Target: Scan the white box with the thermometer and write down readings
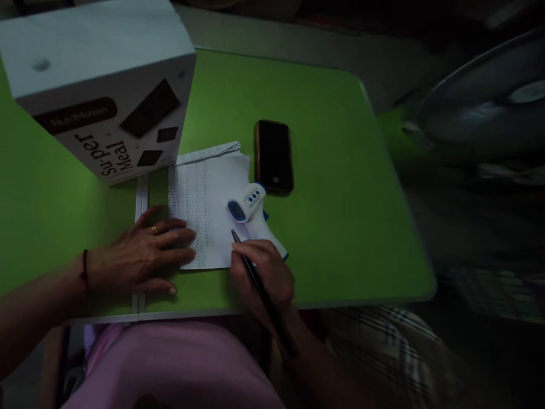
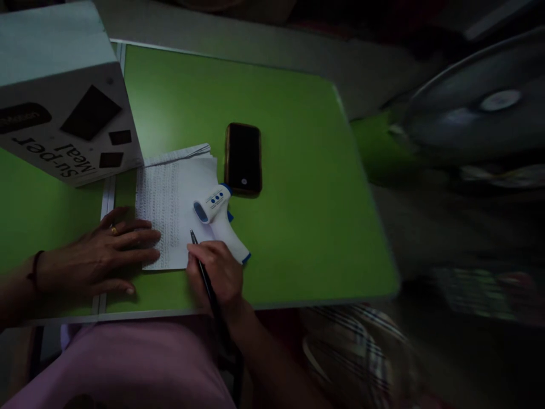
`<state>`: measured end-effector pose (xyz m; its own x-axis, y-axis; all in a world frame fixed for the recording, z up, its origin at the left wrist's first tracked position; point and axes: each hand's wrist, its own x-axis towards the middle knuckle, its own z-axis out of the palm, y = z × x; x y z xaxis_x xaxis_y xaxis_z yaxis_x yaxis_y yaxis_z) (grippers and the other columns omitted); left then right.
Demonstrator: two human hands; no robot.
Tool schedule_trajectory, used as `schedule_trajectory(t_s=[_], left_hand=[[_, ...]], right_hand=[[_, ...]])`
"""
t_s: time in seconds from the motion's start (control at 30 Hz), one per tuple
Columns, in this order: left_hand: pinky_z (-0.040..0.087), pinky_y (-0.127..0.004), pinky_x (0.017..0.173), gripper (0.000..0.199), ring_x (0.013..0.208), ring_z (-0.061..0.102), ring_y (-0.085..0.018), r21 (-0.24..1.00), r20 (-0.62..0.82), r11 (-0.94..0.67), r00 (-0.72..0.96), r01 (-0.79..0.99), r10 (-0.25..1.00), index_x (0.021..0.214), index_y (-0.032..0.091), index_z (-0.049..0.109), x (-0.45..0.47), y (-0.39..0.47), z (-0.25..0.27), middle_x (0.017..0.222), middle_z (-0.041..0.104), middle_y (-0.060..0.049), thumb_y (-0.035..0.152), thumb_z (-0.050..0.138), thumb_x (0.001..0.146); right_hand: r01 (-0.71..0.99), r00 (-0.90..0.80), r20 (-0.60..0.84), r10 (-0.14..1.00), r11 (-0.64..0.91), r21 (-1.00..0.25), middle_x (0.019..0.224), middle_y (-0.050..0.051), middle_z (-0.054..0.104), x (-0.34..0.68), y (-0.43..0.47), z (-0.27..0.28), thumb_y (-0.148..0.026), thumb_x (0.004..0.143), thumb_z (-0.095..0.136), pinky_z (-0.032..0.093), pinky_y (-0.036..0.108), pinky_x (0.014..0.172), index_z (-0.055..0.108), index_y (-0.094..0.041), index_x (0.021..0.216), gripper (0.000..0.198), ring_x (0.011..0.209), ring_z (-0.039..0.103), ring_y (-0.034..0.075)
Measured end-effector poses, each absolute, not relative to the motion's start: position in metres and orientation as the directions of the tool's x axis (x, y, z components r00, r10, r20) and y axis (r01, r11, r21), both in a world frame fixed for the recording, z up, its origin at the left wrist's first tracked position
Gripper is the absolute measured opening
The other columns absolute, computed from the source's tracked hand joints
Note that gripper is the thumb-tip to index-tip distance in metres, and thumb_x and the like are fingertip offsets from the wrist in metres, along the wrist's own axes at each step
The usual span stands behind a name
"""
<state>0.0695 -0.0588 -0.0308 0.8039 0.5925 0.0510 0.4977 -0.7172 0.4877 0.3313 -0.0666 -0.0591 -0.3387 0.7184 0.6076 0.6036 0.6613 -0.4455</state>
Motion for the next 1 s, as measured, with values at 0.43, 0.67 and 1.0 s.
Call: schedule_trajectory(t_s=[0.43,0.67,1.0], left_hand=[[0.012,-0.054,0.119,0.049,0.137,0.044,-0.036,0.509,0.049,-0.693,0.787,0.510,0.615,0.129,0.020,0.060,0.066,-0.063,-0.028,0.143,0.055,-0.012,0.057,0.056,0.097],[0.018,-0.060,0.118,0.050,0.135,0.046,-0.038,0.506,0.056,-0.696,0.786,0.510,0.616,0.127,0.021,0.060,0.067,-0.064,-0.031,0.143,0.056,-0.015,0.059,0.058,0.095],[0.043,-0.053,0.109,0.033,0.125,0.056,-0.031,0.391,0.260,-0.732,0.696,0.558,0.670,0.121,0.018,0.053,0.072,-0.071,-0.034,0.129,0.062,-0.015,0.035,0.058,0.093]], right_hand=[[0.608,-0.602,0.494,0.627,0.761,-0.226,0.099,0.014,0.065,0.330,-0.053,-0.061,-0.002,0.090,0.043,0.059,0.034,0.076,0.053,-0.011,0.139,0.051,0.092,0.066,0.023],[0.667,-0.591,0.437,0.678,0.716,-0.208,0.107,0.017,0.065,0.317,-0.040,-0.045,-0.028,0.092,0.054,0.059,0.044,0.081,0.052,-0.012,0.139,0.049,0.097,0.065,0.030],[0.678,-0.615,0.280,0.737,0.676,-0.288,0.130,0.023,0.056,0.307,-0.049,-0.064,-0.030,0.095,0.050,0.050,0.057,0.104,0.035,-0.009,0.150,0.061,0.125,0.054,0.037]])
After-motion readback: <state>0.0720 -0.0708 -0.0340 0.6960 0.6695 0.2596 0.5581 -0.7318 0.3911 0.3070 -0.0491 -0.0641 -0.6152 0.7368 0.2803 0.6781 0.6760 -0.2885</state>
